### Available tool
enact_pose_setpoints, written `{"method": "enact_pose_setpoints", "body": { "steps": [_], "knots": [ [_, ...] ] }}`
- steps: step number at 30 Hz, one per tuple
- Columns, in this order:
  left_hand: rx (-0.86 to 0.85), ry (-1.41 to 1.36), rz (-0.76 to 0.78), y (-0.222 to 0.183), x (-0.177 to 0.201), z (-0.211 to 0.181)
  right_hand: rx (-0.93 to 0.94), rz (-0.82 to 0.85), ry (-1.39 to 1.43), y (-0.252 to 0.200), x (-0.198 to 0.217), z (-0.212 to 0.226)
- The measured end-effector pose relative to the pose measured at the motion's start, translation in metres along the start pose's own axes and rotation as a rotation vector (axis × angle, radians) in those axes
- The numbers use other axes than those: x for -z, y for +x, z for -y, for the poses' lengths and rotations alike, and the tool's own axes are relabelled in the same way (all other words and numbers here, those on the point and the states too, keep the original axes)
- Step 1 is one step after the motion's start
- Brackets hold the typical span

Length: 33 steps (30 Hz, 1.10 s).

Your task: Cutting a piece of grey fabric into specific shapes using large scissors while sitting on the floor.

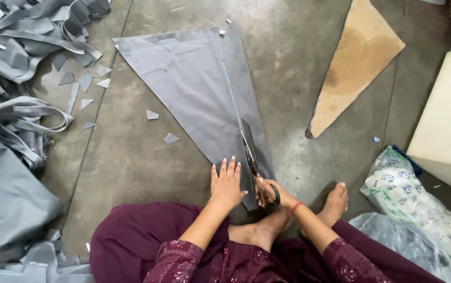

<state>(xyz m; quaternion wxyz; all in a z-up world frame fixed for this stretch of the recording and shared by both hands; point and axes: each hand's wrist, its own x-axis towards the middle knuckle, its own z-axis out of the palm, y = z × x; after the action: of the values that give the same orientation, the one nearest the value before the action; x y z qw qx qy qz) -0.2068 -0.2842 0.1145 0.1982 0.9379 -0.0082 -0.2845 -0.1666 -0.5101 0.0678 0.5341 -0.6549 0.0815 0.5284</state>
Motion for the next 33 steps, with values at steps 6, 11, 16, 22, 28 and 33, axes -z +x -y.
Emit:
{"method": "enact_pose_setpoints", "body": {
  "steps": [6,11,16,22,28,33],
  "knots": [
    [0.012,0.078,0.052,0.007,0.000,-0.006,0.002,-0.135,-0.120,0.015,-0.015,0.023],
    [-0.033,0.107,-0.006,0.023,-0.018,-0.001,-0.019,-0.246,-0.141,0.035,-0.026,0.041],
    [-0.044,0.205,0.095,0.030,-0.017,-0.005,0.031,-0.276,-0.142,0.035,-0.031,0.049],
    [-0.046,0.286,0.156,0.034,-0.014,-0.013,0.108,-0.302,-0.176,0.037,-0.034,0.050],
    [-0.056,0.342,0.166,0.031,-0.011,-0.018,0.080,-0.312,-0.188,0.038,-0.033,0.048],
    [-0.068,0.356,0.179,0.036,-0.018,-0.020,0.026,-0.331,-0.280,0.050,-0.031,0.077]
  ]
}}
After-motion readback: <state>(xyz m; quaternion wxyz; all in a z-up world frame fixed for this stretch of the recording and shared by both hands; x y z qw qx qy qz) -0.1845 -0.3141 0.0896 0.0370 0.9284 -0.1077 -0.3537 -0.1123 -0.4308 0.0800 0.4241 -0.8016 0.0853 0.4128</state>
